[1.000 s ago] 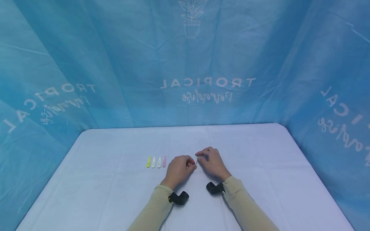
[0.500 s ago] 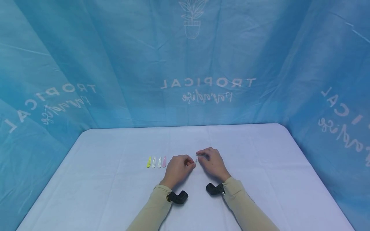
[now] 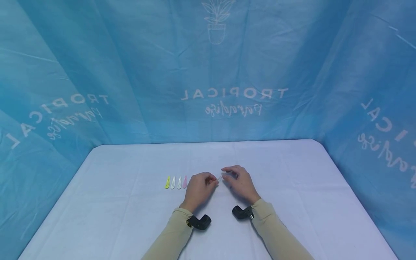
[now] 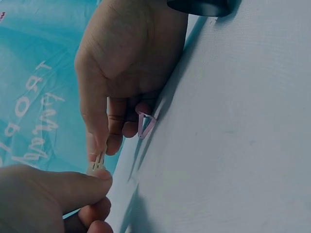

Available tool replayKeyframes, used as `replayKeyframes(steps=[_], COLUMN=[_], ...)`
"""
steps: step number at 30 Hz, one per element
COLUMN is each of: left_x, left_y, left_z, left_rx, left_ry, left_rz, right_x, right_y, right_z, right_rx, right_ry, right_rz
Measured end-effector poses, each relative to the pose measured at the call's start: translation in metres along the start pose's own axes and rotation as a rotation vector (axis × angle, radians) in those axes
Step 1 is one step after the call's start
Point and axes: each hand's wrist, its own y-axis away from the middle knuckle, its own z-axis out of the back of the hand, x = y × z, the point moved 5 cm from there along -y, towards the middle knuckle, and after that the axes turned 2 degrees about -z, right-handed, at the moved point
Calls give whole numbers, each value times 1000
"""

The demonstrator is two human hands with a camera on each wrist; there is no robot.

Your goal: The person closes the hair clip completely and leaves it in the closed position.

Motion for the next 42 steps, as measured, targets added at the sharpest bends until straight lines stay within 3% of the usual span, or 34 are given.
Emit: replayKeyframes(steps=[7,23,42], left_x=[3,8,14], left_y=[-1,-1,-2], left_z=[1,5,4], left_rx=[-51,-125,-151], left_ry=[20,97,128], left_rz=[-11,40,55], right_x=[-1,-2,2], right_y=[0,-1,0], right_z=[1,2,2], right_rx=[5,-32,-34], right_ry=[-26,-47,-16], right_rz=[6,-37,-40])
